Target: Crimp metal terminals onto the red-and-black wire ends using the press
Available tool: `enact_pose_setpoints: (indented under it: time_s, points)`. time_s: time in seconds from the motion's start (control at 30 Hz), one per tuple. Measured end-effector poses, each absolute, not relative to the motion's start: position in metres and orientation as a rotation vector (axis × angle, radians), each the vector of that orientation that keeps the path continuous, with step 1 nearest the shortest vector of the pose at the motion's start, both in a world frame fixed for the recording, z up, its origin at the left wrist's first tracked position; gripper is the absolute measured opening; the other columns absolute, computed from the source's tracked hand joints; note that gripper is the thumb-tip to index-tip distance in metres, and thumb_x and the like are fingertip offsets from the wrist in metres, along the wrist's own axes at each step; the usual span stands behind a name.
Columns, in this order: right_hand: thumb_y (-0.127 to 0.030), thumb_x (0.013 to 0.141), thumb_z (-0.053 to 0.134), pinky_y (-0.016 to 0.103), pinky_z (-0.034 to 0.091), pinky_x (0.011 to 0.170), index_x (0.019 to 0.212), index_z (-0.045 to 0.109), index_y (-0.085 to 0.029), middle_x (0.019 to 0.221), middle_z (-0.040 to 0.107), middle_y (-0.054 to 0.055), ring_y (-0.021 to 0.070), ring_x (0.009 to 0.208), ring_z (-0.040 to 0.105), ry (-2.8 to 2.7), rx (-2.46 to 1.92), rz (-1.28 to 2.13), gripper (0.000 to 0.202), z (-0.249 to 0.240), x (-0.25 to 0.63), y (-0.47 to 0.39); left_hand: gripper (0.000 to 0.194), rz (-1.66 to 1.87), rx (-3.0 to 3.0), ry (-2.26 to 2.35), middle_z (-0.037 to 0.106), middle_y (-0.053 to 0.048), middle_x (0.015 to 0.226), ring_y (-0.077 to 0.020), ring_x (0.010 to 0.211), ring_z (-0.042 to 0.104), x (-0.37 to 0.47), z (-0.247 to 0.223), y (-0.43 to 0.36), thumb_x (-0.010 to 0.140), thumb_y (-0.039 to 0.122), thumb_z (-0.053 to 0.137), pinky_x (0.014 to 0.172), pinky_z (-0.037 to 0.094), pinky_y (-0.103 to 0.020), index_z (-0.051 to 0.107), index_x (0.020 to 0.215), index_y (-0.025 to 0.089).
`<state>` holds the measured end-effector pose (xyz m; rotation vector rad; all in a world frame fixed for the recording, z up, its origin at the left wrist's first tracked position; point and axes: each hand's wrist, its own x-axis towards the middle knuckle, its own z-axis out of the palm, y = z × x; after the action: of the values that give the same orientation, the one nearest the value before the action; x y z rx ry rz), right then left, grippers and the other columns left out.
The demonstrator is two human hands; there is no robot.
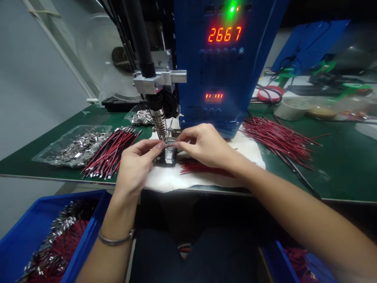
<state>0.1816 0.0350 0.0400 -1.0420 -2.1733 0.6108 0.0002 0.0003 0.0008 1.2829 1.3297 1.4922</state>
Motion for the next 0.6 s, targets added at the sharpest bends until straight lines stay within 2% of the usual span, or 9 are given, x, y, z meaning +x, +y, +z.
enact_pose_setpoints:
  time_s: [0.2,0.43,0.6]
  points:
    - [-0.028,0.082,0.061,0.023,0.037,0.052,0.080,0.075,-0.013,0.063,0.067,0.003,0.0094,0.052,0.051,-2.215,-1.037,0.563,0.021,0.0396,0.1797,0.0337,0.022,1.493,1.292,1.334,0.069,-0.004,0.074,-0.0107,0.054,0.050,-0.0013,-0.0025,0.0007,0.072,0.038,0.073,0.050,0.036,-0.024,0.075,0.083,0.019]
    - [-0.026,0.081,0.061,0.024,0.035,0.052,0.075,0.074,-0.013,0.058,0.064,0.001,0.0091,0.051,0.049,-2.226,-1.065,0.498,0.019,0.0419,0.1787,0.0317,0.023,1.503,1.285,1.317,0.071,-0.006,0.078,-0.0128,0.059,0.055,-0.0011,-0.0032,0.0003,0.072,0.039,0.073,0.054,0.040,-0.025,0.075,0.084,0.019]
    - [-0.027,0.082,0.061,0.024,0.034,0.052,0.076,0.073,-0.013,0.054,0.060,-0.001,0.0077,0.049,0.045,-2.241,-1.028,0.493,0.019,0.0414,0.1786,0.0320,0.023,1.495,1.273,1.332,0.070,-0.005,0.076,-0.0112,0.056,0.052,-0.0003,-0.0026,0.0001,0.070,0.038,0.074,0.053,0.038,-0.024,0.076,0.083,0.019]
